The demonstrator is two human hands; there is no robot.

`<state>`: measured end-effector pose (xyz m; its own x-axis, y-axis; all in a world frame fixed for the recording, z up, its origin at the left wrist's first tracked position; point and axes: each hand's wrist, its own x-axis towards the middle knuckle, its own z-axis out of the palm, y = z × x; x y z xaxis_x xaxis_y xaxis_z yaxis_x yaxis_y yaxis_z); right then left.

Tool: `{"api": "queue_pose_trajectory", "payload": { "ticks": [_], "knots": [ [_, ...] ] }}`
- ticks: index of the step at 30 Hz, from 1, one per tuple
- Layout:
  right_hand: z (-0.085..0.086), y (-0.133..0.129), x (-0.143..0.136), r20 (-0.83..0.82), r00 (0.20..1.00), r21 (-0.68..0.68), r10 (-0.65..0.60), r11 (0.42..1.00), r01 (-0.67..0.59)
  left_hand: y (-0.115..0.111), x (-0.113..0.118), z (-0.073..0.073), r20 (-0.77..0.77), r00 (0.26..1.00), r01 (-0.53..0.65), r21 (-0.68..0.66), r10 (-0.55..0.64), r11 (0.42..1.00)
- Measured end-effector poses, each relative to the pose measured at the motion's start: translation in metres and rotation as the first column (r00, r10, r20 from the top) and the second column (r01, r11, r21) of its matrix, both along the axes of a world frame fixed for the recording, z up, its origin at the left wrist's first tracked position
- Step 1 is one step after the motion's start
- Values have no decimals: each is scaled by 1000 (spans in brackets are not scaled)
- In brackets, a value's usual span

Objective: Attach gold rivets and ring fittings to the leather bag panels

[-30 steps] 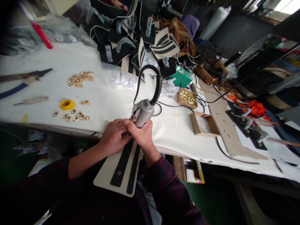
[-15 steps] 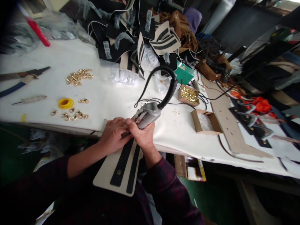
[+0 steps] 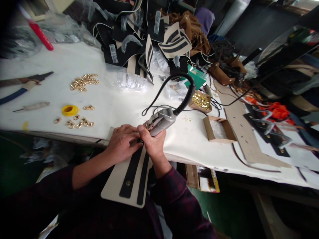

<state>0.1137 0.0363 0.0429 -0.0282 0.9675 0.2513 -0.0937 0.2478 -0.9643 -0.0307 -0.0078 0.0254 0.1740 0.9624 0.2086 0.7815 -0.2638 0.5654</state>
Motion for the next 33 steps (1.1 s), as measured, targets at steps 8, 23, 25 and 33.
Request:
{"api": "queue_pose_trajectory", "payload": {
  "ticks": [8,23,25,33],
  "knots": [
    [8,-5,-4,150,989,-39,-1,999,7,0,-1,-4,-3,1000,2,16,-2,1000],
    [15,-4,-10,132,990,-73,59,996,-50,-1,-1,-5,-20,1000,1,38,0,999],
    [17,-4,-11,121,989,-62,81,995,-74,-2,-1,-5,-22,1000,-6,53,8,999],
    [38,19,7,148,983,-73,110,992,-100,-3,-1,-6,-7,1000,-11,46,11,999]
  ]
}}
